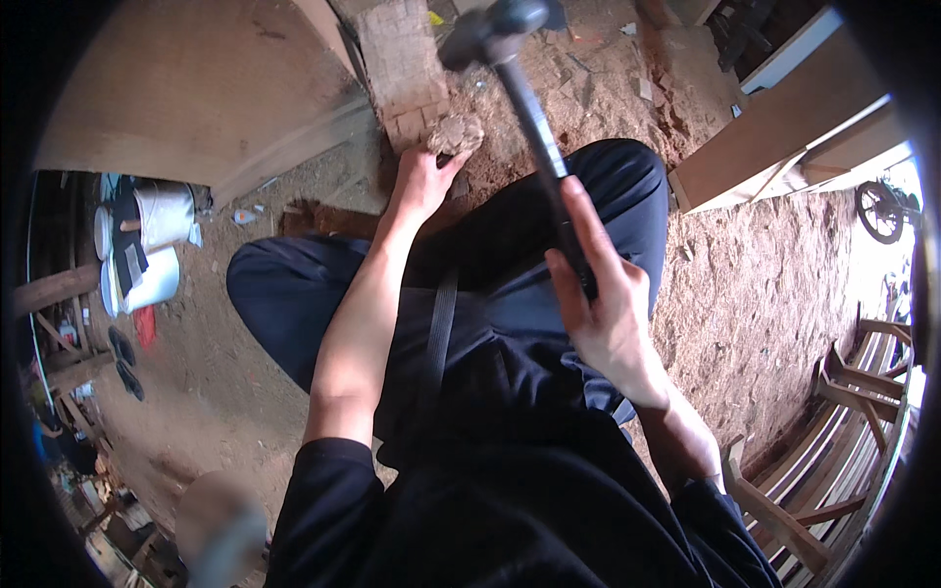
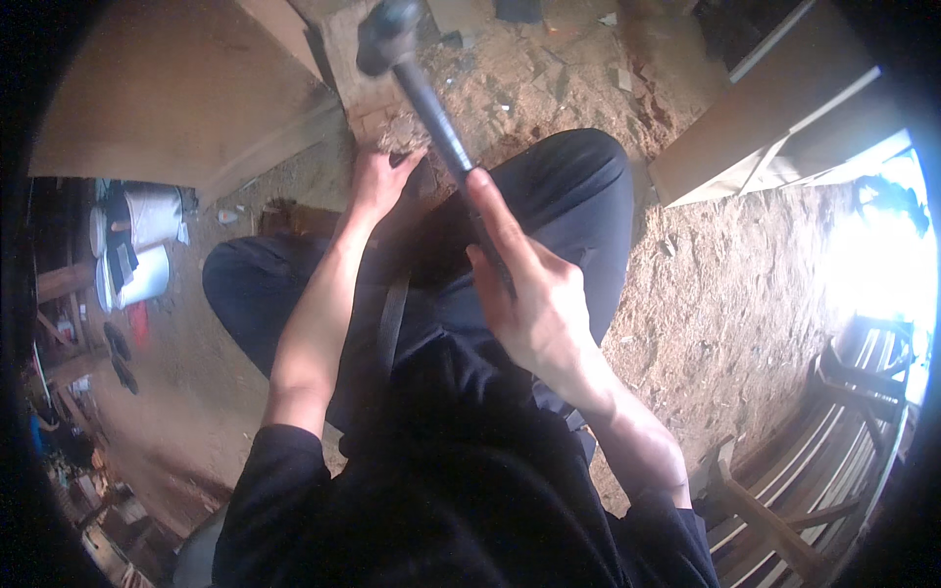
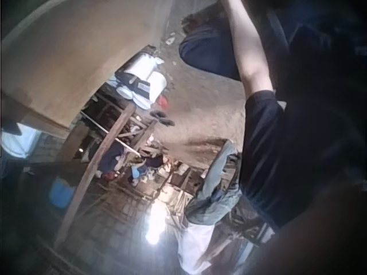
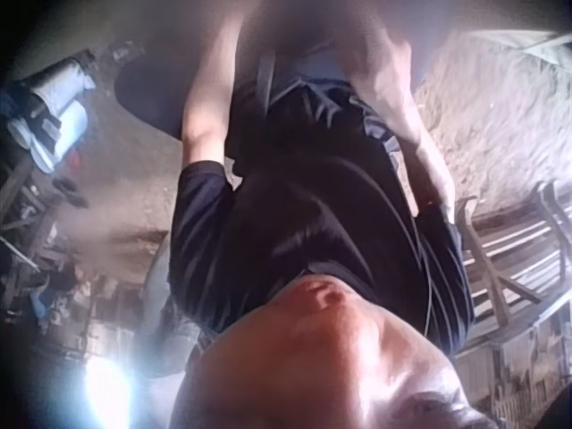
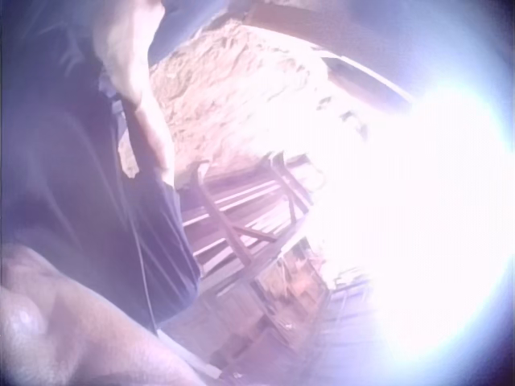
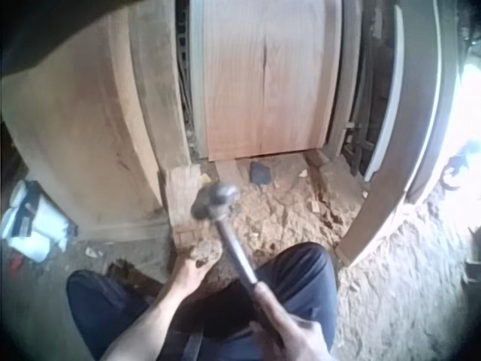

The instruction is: The person sits on the floor and uses a hammer to repeatedly strike a chisel held against a wooden beam, carving away material. The person occasionally pauses to clear wood chips from the work area.

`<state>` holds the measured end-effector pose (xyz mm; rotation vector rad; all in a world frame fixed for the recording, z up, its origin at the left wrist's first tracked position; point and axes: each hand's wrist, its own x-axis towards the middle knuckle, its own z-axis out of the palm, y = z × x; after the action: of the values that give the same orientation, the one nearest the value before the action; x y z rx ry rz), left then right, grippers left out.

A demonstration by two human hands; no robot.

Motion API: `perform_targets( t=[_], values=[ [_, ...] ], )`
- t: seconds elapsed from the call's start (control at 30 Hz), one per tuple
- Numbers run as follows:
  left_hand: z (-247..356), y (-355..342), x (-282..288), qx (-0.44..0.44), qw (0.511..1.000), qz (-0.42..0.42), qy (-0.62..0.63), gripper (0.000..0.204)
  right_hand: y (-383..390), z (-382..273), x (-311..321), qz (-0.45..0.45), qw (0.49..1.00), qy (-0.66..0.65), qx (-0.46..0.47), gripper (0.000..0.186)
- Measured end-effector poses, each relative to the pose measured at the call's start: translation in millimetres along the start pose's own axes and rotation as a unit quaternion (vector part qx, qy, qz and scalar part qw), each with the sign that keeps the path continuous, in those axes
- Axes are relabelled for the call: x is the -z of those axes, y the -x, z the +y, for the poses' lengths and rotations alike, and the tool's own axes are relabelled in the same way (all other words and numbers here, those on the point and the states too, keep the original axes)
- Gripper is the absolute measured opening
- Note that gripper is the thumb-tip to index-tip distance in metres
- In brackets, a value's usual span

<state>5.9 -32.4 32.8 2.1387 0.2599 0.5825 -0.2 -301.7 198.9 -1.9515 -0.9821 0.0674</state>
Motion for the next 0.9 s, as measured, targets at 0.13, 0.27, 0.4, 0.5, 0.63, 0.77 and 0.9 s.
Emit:
perform_targets(
  t=[0.13, 0.27, 0.4, 0.5, 0.63, 0.77, 0.9],
  values=[
    [-11.2, -3.0, 0.5, 0.026, 0.999, -0.029, -0.024, 0.033, 1.5, 25.6, -15.4, -0.079, 0.994, 0.059, -0.056, 0.072],
    [-21.4, -4.6, -3.4, -0.029, 0.999, 0.024, -0.016, 0.034, -12.2, 20.9, -6.9, -0.105, 0.99, 0.078, -0.048, 0.069],
    [-18.5, -1.7, 4.7, -0.018, 1.0, 0.025, 0.0, 0.035, -27.9, -13.0, -1.0, 0.0, 0.998, 0.052, 0.036, 0.067],
    [-23.4, -2.7, 2.7, -0.034, 0.999, 0.015, -0.02, 0.035, -26.5, 4.4, -12.2, 0.005, 0.997, 0.072, 0.033, 0.067],
    [-21.8, -7.7, 1.3, -0.008, 1.0, -0.013, -0.006, 0.036, -36.9, 8.0, -1.1, -0.205, 0.956, 0.112, -0.18, 0.067],
    [-24.2, -6.1, 12.4, 0.06, 0.997, -0.038, 0.025, 0.037, -51.2, -1.8, 9.1, -0.074, 0.995, 0.06, 0.003, 0.064],
    [-41.3, -4.0, 3.5, 0.001, 1.0, -0.004, -0.01, 0.033, -34.8, 21.0, -17.5, -0.018, 0.995, 0.095, 0.013, 0.068]
  ],
)
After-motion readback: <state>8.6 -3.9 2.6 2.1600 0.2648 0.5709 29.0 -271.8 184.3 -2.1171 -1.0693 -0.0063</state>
